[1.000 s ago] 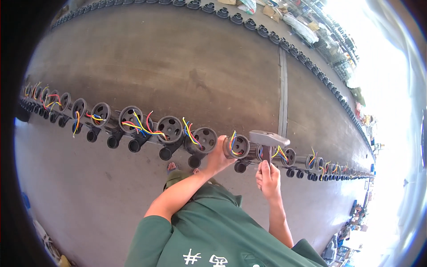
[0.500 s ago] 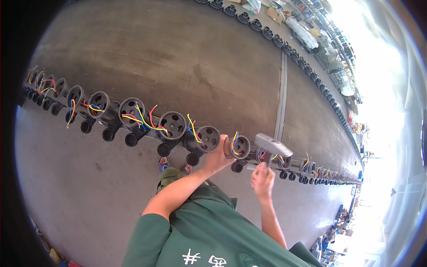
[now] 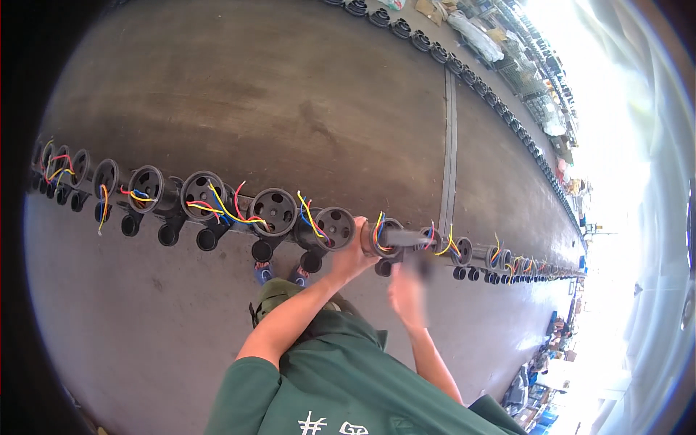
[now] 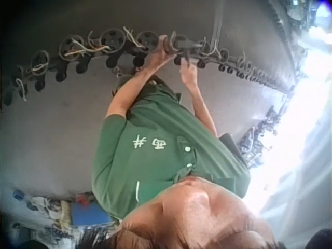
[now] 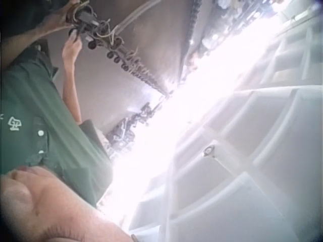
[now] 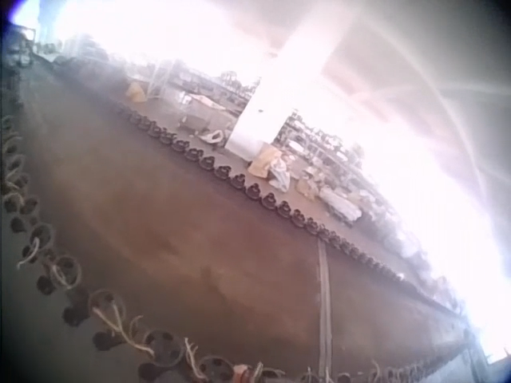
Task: The person assembles electronic components on an assembly line by hand and using a tool. The person picks up small circular metal caps and places them onto the ends of cylindrical black components, then uses a pair of pliers to secure wires onto the components.
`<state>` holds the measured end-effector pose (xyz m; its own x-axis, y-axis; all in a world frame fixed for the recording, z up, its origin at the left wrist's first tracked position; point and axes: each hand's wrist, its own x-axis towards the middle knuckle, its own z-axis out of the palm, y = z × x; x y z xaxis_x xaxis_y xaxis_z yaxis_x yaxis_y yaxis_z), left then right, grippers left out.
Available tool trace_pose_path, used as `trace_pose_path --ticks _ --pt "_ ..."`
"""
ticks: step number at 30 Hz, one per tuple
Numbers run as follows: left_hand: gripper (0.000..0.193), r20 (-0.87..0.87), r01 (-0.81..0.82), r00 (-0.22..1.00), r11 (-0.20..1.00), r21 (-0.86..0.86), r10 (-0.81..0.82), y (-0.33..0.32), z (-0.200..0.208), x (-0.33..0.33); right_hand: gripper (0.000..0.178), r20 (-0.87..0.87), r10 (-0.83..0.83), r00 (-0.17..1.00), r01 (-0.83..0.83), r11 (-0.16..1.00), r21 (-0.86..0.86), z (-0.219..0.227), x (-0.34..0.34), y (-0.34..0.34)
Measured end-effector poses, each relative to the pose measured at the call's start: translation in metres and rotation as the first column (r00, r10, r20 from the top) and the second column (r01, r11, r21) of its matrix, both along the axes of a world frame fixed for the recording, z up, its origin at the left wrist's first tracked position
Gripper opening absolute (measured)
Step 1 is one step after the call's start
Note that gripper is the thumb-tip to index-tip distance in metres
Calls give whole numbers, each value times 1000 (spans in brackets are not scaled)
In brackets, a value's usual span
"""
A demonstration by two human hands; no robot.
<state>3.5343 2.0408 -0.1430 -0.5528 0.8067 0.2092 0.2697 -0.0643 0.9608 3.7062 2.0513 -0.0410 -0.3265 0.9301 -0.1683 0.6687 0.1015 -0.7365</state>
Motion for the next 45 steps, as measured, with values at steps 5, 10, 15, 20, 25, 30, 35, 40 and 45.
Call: trace_pose_path --ticks 5,10,15,20,25,30,35,40,45 --pt "95 -4 5 1000 1000 9 -5 -4 -2 -1 46 74 -88 993 107 940 -325 69 -27 7" --pt "94 34 -26 999 999 32 25 -1 -2 -7 48 -90 6 996 -12 998 -67 91 -22 10" --pt "98 14 3 1000 1000 20 -3 -5 3 0 52 200 69 977 -90 991 99 14 -9 -2" --pt "91 0 -1 1000 1000 20 1 -3 -3 -8 35 153 70 986 -24 958 -284 83 -28 26" --pt "78 194 -8 980 984 -179 44 -10 17 10 37 -148 9 989 -46 967 -251 112 -15 28" --pt "52 -133 -220 969 974 -60 210 -38 54 62 39 -463 -105 880 -6 973 -230 129 32 40" --pt "69 244 152 964 972 -177 -106 7 124 103 39 -460 -64 886 -35 978 -205 133 98 73" --pt "50 621 229 784 935 -270 -13 73 141 130 37 -413 26 910 -116 974 -196 99 152 102" --pt "18 130 158 984 936 -314 -122 50 124 171 37 -384 38 922 -152 951 -270 101 167 124"
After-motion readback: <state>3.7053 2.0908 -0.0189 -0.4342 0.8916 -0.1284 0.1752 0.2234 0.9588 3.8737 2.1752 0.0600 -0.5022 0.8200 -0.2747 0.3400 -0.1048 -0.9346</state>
